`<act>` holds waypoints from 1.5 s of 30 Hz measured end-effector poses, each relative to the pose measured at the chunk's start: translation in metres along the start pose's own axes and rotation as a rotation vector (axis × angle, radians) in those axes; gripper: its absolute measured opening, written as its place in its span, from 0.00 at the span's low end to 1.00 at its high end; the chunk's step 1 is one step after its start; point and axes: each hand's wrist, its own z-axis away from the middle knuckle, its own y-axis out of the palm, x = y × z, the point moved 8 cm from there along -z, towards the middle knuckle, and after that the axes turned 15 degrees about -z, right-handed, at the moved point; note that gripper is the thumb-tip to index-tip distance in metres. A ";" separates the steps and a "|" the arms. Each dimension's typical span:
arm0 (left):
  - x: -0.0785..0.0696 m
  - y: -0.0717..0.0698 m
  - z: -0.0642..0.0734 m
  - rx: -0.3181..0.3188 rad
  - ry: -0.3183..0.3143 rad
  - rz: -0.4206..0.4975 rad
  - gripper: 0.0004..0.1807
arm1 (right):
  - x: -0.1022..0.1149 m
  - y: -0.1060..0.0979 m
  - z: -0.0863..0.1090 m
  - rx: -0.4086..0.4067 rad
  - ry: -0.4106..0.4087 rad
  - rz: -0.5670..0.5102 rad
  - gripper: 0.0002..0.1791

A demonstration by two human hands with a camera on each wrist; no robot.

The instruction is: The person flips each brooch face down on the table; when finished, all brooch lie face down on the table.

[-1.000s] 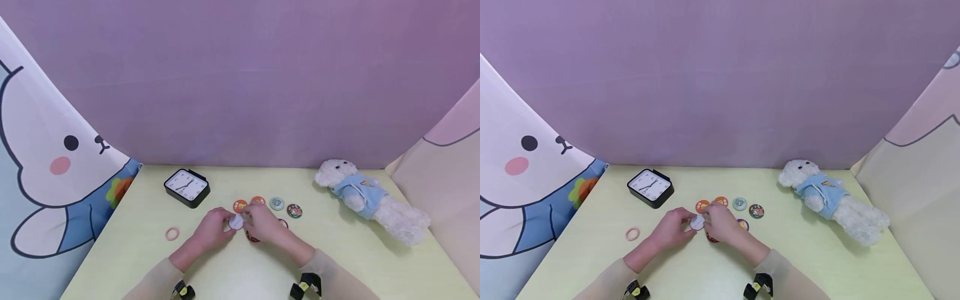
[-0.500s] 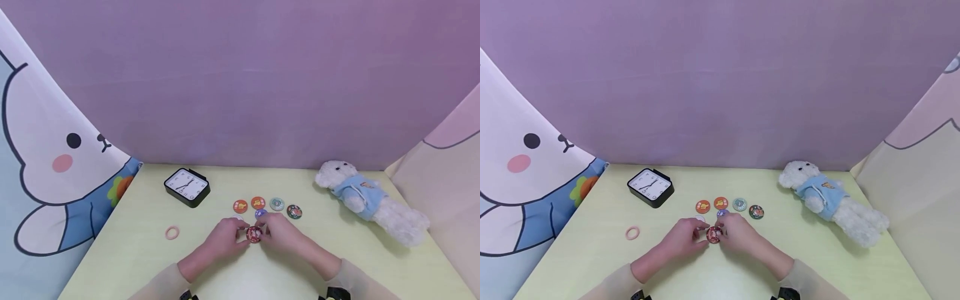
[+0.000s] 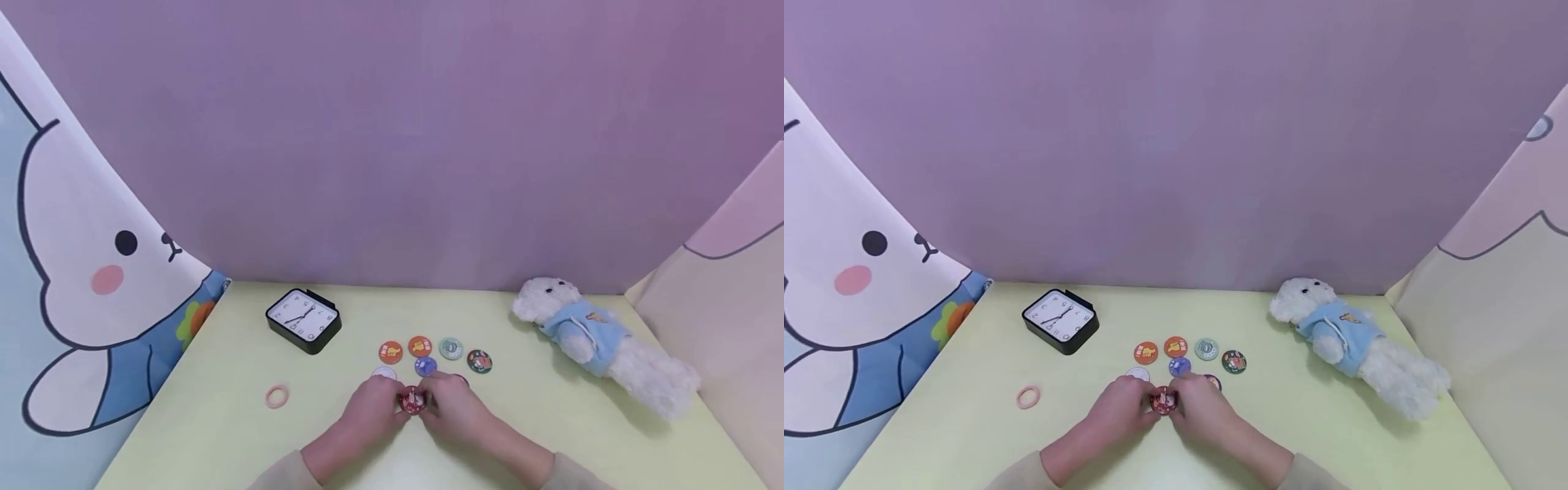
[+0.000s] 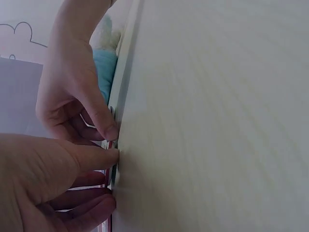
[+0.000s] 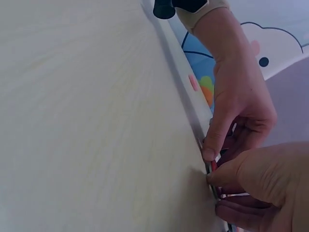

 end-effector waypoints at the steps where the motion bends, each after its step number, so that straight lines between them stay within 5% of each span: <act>1: -0.002 0.000 0.002 -0.005 -0.005 0.003 0.11 | -0.002 0.001 0.003 0.001 0.011 -0.012 0.09; 10: -0.006 0.004 0.011 -0.104 0.000 -0.018 0.08 | -0.015 0.003 0.015 -0.042 0.023 -0.223 0.12; 14: -0.003 -0.009 0.011 -0.182 0.025 0.029 0.14 | -0.015 -0.009 0.014 -0.105 -0.035 -0.274 0.15; 22: -0.010 -0.062 0.020 -0.516 0.139 0.100 0.18 | 0.002 -0.049 0.015 -0.256 -0.177 -0.431 0.14; 27: -0.012 -0.074 0.033 -0.671 0.168 0.153 0.25 | 0.016 -0.062 0.018 -0.345 -0.236 -0.483 0.11; 30: -0.011 -0.077 0.041 -0.733 0.166 0.165 0.30 | 0.023 -0.059 0.017 -0.333 -0.232 -0.496 0.06; 38: -0.005 -0.074 0.032 -0.707 0.151 0.196 0.29 | 0.025 -0.058 0.010 -0.312 -0.176 -0.499 0.12; 45: -0.004 -0.060 0.021 -0.558 0.151 0.253 0.25 | 0.016 -0.053 0.010 -0.228 -0.112 -0.447 0.22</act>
